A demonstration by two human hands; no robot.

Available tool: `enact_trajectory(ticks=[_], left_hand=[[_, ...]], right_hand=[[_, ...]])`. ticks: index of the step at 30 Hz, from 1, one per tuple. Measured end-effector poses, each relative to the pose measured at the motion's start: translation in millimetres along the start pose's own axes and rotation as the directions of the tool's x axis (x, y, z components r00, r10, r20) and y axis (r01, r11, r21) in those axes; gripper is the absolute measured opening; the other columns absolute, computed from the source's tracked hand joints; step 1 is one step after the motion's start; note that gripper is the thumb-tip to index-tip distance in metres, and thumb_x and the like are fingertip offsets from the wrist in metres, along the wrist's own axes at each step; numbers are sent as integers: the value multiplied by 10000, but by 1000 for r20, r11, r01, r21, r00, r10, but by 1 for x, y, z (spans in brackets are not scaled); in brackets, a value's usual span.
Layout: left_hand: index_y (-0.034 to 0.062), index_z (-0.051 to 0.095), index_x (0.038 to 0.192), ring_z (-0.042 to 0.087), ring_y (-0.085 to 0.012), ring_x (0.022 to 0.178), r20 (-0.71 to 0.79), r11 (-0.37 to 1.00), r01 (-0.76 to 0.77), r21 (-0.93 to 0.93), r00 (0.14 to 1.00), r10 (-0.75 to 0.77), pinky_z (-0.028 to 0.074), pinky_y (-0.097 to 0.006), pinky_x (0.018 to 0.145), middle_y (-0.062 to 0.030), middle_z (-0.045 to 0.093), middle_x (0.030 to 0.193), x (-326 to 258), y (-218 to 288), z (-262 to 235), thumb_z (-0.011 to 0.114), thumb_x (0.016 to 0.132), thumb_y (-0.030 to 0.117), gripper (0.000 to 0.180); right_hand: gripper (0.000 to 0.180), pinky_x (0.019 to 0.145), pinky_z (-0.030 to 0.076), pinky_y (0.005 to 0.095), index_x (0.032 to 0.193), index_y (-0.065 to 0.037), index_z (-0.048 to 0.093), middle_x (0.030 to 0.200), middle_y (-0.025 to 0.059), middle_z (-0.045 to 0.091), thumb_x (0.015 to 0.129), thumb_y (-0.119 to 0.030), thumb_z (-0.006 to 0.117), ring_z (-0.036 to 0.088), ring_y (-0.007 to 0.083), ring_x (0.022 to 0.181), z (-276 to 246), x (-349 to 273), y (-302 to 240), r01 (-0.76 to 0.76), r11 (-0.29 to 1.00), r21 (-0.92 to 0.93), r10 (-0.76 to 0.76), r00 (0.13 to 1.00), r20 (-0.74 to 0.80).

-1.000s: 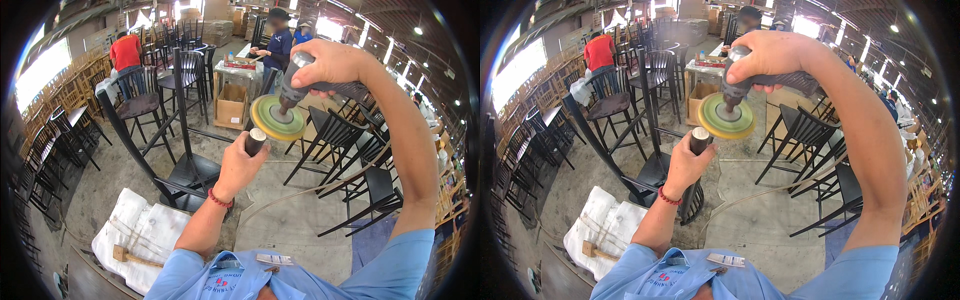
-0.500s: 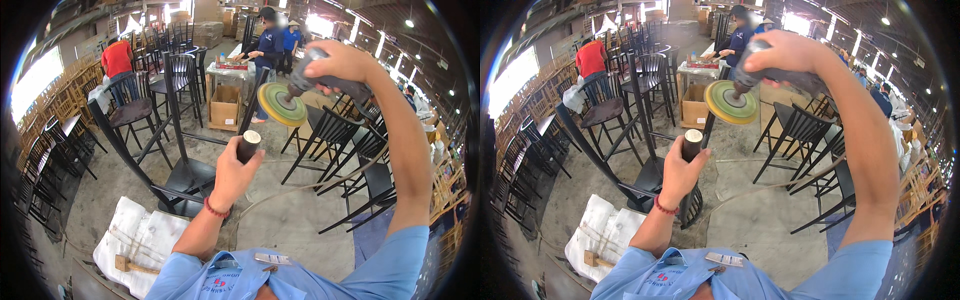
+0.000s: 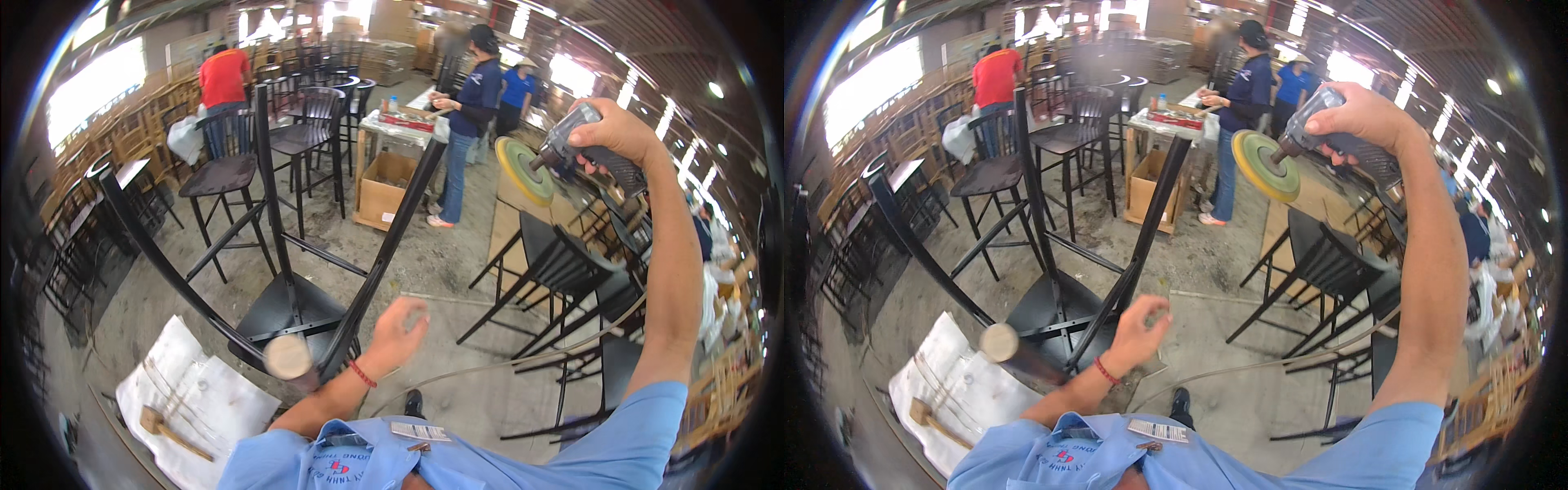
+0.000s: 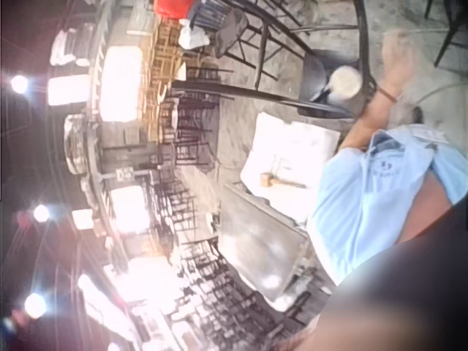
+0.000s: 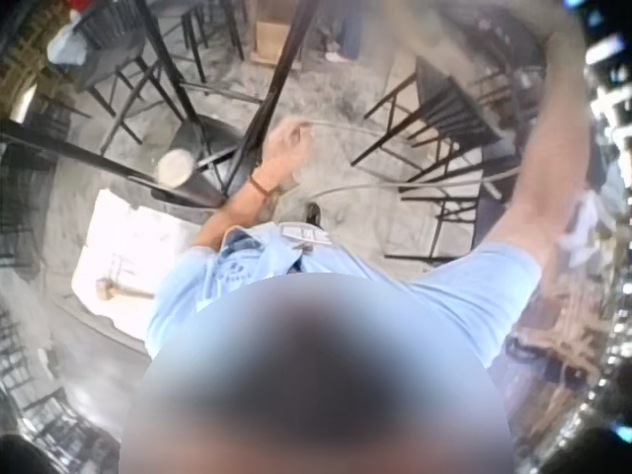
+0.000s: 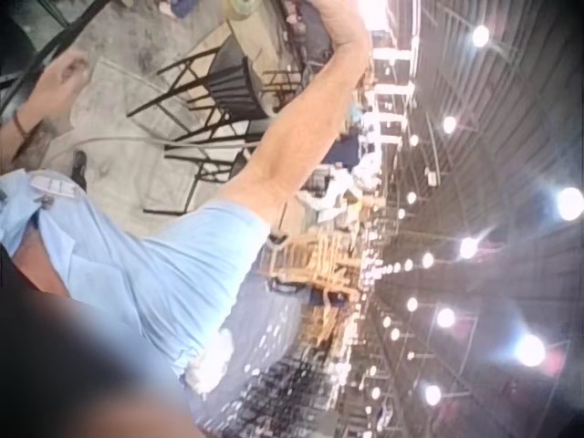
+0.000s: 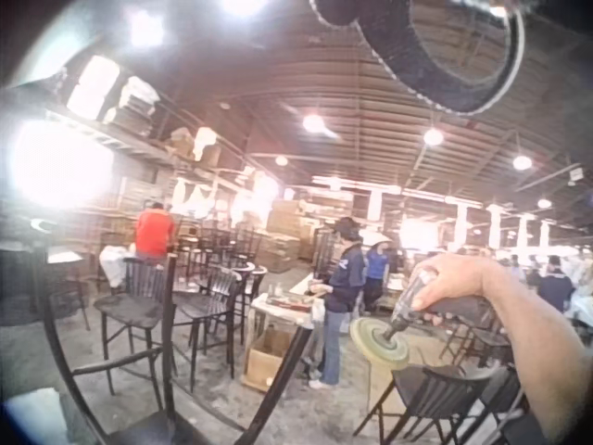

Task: The person picks up a black wooden chair, flips it upside down, and uses a power sander to smooth the legs. After sanding, the person wipes the legs with a cloth and places the chair upright. The process is repeated for another chair in a workshop filled with stacked chairs and other workers.

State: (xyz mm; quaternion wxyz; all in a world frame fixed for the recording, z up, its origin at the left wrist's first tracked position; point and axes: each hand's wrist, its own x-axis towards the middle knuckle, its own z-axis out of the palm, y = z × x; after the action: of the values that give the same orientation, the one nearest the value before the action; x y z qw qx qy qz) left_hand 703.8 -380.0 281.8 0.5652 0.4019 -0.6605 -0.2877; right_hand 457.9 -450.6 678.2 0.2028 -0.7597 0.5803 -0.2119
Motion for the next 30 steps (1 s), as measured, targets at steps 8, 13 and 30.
enact_trajectory(ticks=[8, 13, 30], left_hand=[[11, 587, 1063, 604, -302, 966, -462, 946, 0, 324, 873, 158, 468, -365, 841, -159, 629, 1033, 244, 20, 22, 747, 757, 164, 377], [-7, 599, 914, 638, -368, 795, -319, 972, 79, 224, 948, -3, 495, -416, 702, -192, 659, 821, 276, 5, 28, 740, 776, 222, 302], [-7, 602, 981, 605, -181, 647, -288, 979, 164, 122, 950, -123, 478, -326, 626, -93, 639, 734, 268, 19, 28, 683, 808, 197, 279]], right_hand=[[425, 456, 495, 272, 1018, -15, 556, 701, 103, 611, 717, -273, 710, 600, 148, 523, -8, 139, 23, 272, 958, -92, -235, 927, 293], [433, 448, 495, 280, 1005, -11, 563, 680, 97, 612, 710, -285, 723, 600, 147, 514, 11, 184, 10, 351, 933, -76, -287, 857, 428], [448, 442, 486, 276, 1033, -11, 540, 664, 86, 604, 715, -251, 746, 595, 143, 518, 12, 213, 16, 410, 912, -22, -349, 802, 485]])
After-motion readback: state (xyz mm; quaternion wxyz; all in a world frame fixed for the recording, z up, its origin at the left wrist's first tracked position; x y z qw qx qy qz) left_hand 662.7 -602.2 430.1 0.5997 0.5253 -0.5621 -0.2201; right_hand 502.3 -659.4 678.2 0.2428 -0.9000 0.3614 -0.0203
